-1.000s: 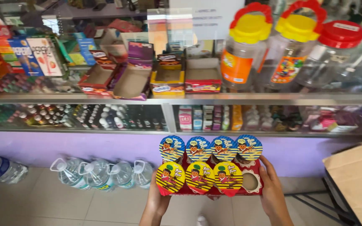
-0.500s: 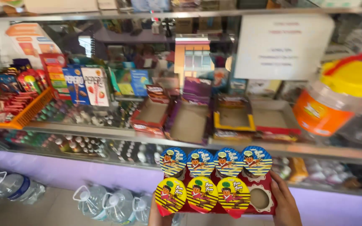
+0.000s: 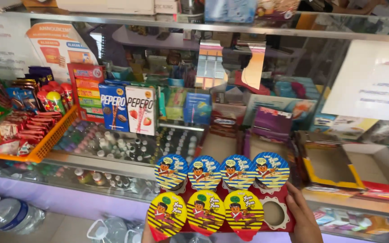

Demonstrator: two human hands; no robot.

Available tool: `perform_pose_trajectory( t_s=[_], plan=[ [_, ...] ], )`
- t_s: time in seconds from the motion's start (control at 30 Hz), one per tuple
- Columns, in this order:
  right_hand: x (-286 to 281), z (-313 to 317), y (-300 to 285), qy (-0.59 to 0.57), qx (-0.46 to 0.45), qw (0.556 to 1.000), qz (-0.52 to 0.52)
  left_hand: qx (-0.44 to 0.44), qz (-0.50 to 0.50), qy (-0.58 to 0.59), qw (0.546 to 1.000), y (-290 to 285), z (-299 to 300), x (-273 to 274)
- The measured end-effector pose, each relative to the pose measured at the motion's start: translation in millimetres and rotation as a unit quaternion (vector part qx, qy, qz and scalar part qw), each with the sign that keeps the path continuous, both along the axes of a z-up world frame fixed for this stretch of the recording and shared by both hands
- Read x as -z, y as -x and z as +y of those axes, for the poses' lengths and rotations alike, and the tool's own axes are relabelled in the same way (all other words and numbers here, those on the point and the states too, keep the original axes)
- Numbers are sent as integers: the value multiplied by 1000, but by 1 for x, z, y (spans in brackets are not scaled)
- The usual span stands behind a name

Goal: Organize various chocolates and snacks from a bulk box into display trays and sections on a store counter.

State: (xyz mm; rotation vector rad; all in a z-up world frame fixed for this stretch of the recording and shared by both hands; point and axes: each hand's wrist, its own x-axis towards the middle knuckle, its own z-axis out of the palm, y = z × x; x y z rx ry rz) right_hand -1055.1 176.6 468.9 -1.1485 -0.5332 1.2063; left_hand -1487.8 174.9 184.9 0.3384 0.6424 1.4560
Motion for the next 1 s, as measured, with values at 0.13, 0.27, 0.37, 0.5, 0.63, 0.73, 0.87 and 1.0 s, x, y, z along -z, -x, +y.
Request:
perform_pose_trajectory(
  t_s=[0.13,0.27,0.37,0.5,0.63,0.73,0.87,1.0],
  plan=[
    [-6,14,84,-38,2,999,-16,-1,18,9,1000,97,108,42],
    [-16,39,186,-24,1,1000,20,4,54,7,999,196,142,-2],
    [-5,64,252,-37,12,999,28,12,81,1,997,225,137,-138],
    [28,96,316,-49,20,997,-53,8,99,13,995,237,148,-247],
    [51,131,354,-39,37,998,-46,-13,74,33,997,254,166,-250],
    [62,142,369,-66,29,991,-109,-38,32,23,998,269,179,-206],
    [51,151,380,-62,42,992,-106,-95,48,45,993,273,188,-182],
    [55,159,385,-82,64,977,-185,-154,135,-7,979,278,190,-141]
  ],
)
